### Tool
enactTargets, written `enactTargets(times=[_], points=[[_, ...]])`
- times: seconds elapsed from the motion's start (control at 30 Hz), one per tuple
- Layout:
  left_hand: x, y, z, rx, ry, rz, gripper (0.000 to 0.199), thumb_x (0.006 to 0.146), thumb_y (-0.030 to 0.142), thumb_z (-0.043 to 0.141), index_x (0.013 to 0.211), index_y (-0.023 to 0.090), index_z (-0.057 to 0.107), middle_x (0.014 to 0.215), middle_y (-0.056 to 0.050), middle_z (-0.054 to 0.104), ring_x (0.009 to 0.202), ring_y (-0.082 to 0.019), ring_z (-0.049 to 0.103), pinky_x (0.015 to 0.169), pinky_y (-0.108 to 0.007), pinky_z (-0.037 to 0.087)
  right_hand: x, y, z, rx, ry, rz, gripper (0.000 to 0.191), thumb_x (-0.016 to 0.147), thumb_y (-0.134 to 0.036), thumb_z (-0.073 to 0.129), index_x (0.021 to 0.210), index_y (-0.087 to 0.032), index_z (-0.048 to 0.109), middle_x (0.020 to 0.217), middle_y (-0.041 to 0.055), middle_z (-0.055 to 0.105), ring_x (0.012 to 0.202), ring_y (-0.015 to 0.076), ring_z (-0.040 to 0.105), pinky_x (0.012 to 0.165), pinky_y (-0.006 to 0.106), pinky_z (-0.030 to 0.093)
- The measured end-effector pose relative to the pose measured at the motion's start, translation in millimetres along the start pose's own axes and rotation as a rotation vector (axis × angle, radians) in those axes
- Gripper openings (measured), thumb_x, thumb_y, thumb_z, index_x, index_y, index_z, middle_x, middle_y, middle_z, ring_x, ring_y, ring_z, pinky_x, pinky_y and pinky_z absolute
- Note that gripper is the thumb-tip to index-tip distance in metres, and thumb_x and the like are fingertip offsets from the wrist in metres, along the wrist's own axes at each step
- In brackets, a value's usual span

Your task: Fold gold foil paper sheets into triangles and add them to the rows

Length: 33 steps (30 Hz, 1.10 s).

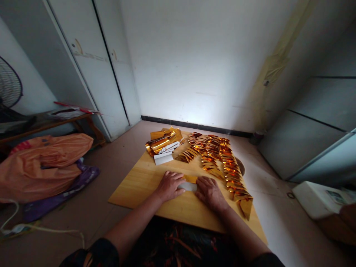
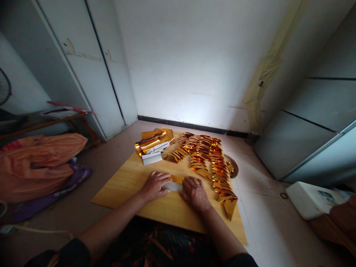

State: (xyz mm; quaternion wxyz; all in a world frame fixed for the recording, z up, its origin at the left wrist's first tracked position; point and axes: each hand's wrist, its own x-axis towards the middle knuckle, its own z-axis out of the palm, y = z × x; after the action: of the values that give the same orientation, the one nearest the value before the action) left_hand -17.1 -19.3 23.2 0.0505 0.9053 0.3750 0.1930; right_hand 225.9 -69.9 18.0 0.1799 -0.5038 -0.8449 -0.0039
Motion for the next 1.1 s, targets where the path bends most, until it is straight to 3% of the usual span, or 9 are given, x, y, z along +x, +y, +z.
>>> enactTargets(times=[0.1, 0.37, 0.6, 0.87, 1.1], points=[[4.2, -4.1, 3.1, -0.005, 0.003, 0.005, 0.031, 0.079, 0.04, 0.066, 0.108, 0.028, 0.066, 0.123, -0.003, 0.064, 0.108, -0.023, 0.056, 0.091, -0.042, 0.035, 5.7, -4.4, -1.3, 0.009, 0.045, -0.007, 0.042, 0.088, -0.037, 0.057, 0.127, -0.019, 0.056, 0.131, 0.0156, 0.057, 0.118, 0.029, 0.05, 0.094, 0.044, 0.039], [11.0, -6.7, 3.4, 0.019, 0.006, 0.023, 0.028, 0.08, 0.039, 0.064, 0.106, 0.028, 0.066, 0.122, -0.004, 0.064, 0.111, -0.024, 0.054, 0.09, -0.041, 0.035, 18.5, -3.1, 4.9, 0.055, 0.03, -0.058, 0.017, 0.09, -0.034, 0.058, 0.101, -0.023, 0.066, 0.106, 0.0067, 0.066, 0.1, 0.0209, 0.055, 0.088, 0.035, 0.035], [11.6, -5.6, 4.5, 0.027, 0.024, 0.033, 0.036, 0.075, 0.048, 0.068, 0.103, 0.026, 0.066, 0.12, -0.005, 0.064, 0.11, -0.025, 0.054, 0.091, -0.043, 0.034, 22.8, -2.5, 7.8, 0.002, 0.037, -0.086, 0.015, 0.093, -0.031, 0.053, 0.094, -0.022, 0.065, 0.098, 0.0057, 0.066, 0.093, 0.0192, 0.055, 0.084, 0.033, 0.032], [15.8, 0.4, 2.4, 0.018, 0.019, 0.051, 0.024, 0.079, 0.037, 0.064, 0.098, 0.023, 0.068, 0.107, -0.006, 0.065, 0.107, -0.024, 0.052, 0.092, -0.04, 0.039, 22.2, -5.4, -2.7, 0.012, -0.01, -0.118, 0.018, 0.092, -0.024, 0.049, 0.103, -0.021, 0.064, 0.101, 0.0077, 0.066, 0.097, 0.0205, 0.055, 0.088, 0.035, 0.033], [14.2, -0.9, 1.7, 0.028, 0.005, 0.058, 0.022, 0.084, 0.035, 0.06, 0.101, 0.024, 0.068, 0.109, -0.005, 0.065, 0.101, -0.021, 0.055, 0.089, -0.038, 0.041, 20.9, -0.2, -0.9, 0.111, -0.024, -0.086, 0.027, 0.091, -0.031, 0.051, 0.114, -0.022, 0.061, 0.109, 0.009, 0.064, 0.1, 0.0216, 0.053, 0.088, 0.035, 0.036]])
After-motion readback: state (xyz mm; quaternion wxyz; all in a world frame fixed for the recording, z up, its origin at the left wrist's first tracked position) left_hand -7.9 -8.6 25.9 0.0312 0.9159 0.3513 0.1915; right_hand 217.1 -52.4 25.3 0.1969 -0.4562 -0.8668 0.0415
